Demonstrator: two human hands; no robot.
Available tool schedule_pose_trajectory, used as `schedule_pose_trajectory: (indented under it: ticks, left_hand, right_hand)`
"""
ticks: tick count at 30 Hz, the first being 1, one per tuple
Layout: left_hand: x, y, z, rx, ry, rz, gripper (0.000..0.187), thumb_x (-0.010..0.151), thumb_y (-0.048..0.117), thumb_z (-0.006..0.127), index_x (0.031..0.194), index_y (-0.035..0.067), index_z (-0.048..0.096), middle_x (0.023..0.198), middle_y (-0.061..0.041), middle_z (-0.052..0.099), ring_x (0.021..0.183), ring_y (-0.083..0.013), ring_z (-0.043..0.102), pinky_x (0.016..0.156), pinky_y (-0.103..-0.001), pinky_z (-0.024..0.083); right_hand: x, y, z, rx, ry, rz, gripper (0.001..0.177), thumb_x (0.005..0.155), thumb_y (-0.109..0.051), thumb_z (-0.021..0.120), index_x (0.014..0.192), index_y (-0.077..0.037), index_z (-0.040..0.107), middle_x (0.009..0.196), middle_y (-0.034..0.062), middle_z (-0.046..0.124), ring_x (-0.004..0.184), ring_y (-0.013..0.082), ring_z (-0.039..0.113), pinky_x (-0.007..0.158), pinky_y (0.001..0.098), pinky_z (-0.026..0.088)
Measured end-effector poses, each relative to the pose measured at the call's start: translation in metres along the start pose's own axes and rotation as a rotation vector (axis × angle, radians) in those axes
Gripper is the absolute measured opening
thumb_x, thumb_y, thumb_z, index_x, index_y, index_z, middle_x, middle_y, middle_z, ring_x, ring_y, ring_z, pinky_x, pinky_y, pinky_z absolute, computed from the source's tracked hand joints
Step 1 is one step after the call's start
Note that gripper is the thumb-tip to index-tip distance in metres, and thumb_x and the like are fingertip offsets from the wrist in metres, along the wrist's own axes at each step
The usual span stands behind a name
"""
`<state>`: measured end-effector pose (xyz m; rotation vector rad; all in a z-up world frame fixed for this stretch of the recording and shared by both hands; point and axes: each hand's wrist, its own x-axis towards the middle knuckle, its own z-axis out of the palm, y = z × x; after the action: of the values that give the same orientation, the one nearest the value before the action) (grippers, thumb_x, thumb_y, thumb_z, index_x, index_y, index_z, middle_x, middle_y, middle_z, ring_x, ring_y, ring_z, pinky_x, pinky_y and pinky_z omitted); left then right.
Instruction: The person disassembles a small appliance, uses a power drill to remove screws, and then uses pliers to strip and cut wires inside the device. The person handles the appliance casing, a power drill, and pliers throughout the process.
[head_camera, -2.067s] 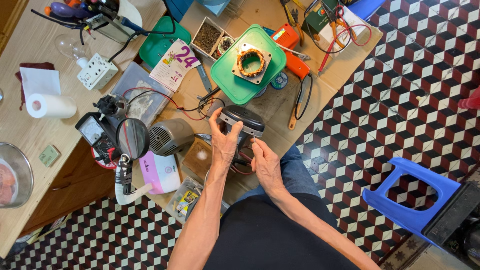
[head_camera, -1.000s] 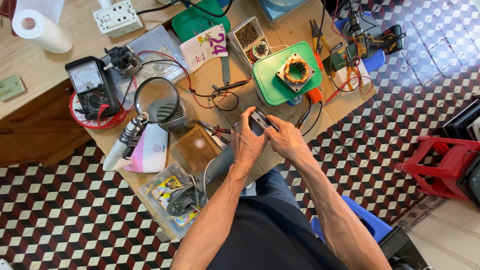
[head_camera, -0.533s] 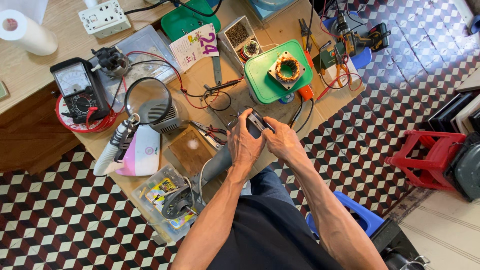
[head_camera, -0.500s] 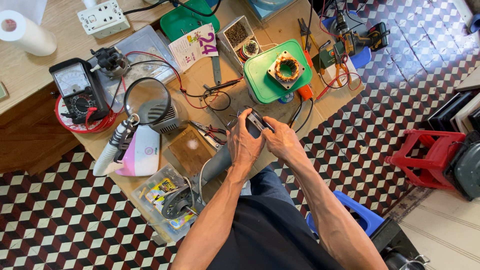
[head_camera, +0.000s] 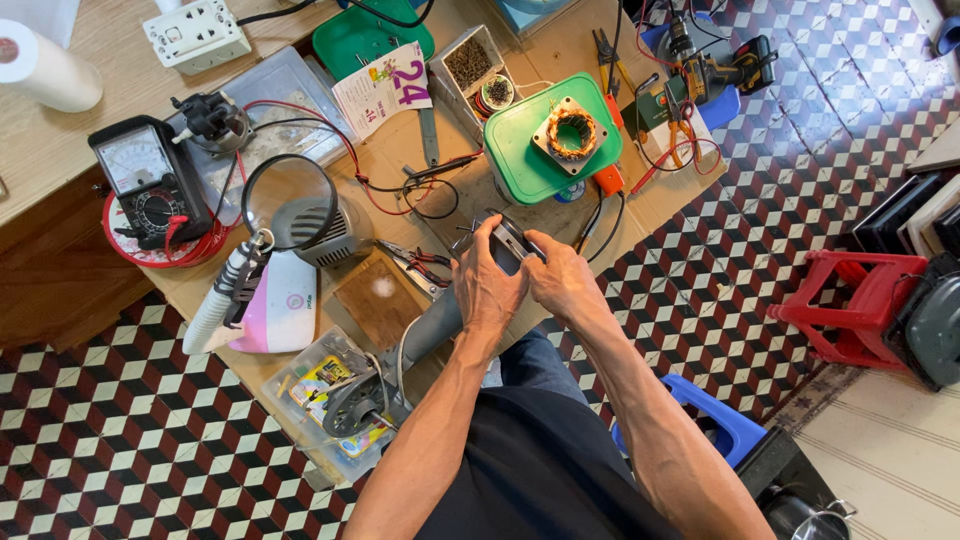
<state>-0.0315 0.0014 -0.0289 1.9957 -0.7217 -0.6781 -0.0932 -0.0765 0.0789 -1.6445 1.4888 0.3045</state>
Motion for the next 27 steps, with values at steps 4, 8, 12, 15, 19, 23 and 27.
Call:
schedule_pose_trajectory:
  ticks: [4,8,12,15,19,23,27]
  left_hand:
    - [0.0,0.003,0.001,0.014,0.008,-0.043,0.076,0.076,0.038,0.081,0.142,0.025,0.046,0.121,-0.015,0.071,0.12,-0.0351,0.063,0.111,-0.052,0.037]
    - [0.003,0.004,-0.004,0.006,0.012,-0.048,0.075,0.079,0.043,0.081,0.143,0.026,0.046,0.123,-0.016,0.071,0.121,-0.0365,0.062,0.108,-0.05,0.04]
    - [0.006,0.003,-0.008,0.006,-0.026,-0.101,0.077,0.079,0.048,0.08,0.143,0.027,0.044,0.125,-0.017,0.068,0.12,-0.0365,0.061,0.102,-0.05,0.042]
    - [0.008,0.001,-0.01,0.014,-0.006,-0.054,0.074,0.08,0.048,0.079,0.143,0.026,0.046,0.125,-0.016,0.069,0.122,-0.0361,0.061,0.104,-0.051,0.042]
    - [0.009,0.001,-0.01,0.024,-0.005,-0.092,0.072,0.078,0.048,0.08,0.14,0.029,0.048,0.124,-0.015,0.07,0.121,-0.0354,0.062,0.102,-0.05,0.045]
    - [0.007,0.0,-0.01,0.023,0.021,-0.084,0.07,0.078,0.046,0.081,0.138,0.029,0.049,0.128,-0.015,0.068,0.123,-0.0371,0.06,0.099,-0.052,0.047]
    - [0.012,0.003,-0.012,0.055,-0.027,-0.14,0.07,0.08,0.051,0.079,0.139,0.031,0.048,0.129,-0.015,0.066,0.124,-0.0362,0.06,0.096,-0.053,0.051]
  right_hand:
    - [0.016,0.015,0.012,-0.096,0.099,-0.118,0.047,0.091,-0.022,0.049,0.137,-0.017,0.06,0.102,0.0236,0.071,0.092,0.0388,0.07,0.081,0.0482,0.053]
    - [0.03,0.029,0.029,-0.106,0.186,-0.228,0.047,0.095,-0.024,0.047,0.14,-0.014,0.056,0.114,0.0274,0.069,0.108,0.0465,0.065,0.094,0.0529,0.05]
    - [0.029,0.024,0.037,-0.097,0.194,-0.15,0.051,0.095,-0.026,0.046,0.144,-0.016,0.052,0.112,0.0305,0.068,0.107,0.0495,0.065,0.096,0.0533,0.049]
    - [0.025,0.017,0.039,-0.063,0.202,-0.135,0.053,0.094,-0.025,0.046,0.145,-0.016,0.051,0.113,0.0318,0.068,0.107,0.0512,0.064,0.095,0.0535,0.049]
    - [0.021,0.016,0.047,-0.071,0.225,-0.098,0.055,0.096,-0.028,0.046,0.149,-0.014,0.046,0.111,0.034,0.068,0.108,0.0527,0.063,0.098,0.0547,0.048]
    - [0.027,0.022,0.054,-0.059,0.255,-0.08,0.054,0.1,-0.031,0.044,0.15,-0.01,0.044,0.114,0.0343,0.067,0.113,0.0526,0.061,0.1,0.0548,0.046]
    - [0.032,0.028,0.056,0.057,0.249,-0.044,0.055,0.101,-0.032,0.042,0.15,-0.006,0.044,0.119,0.0344,0.065,0.118,0.0484,0.062,0.104,0.0513,0.046]
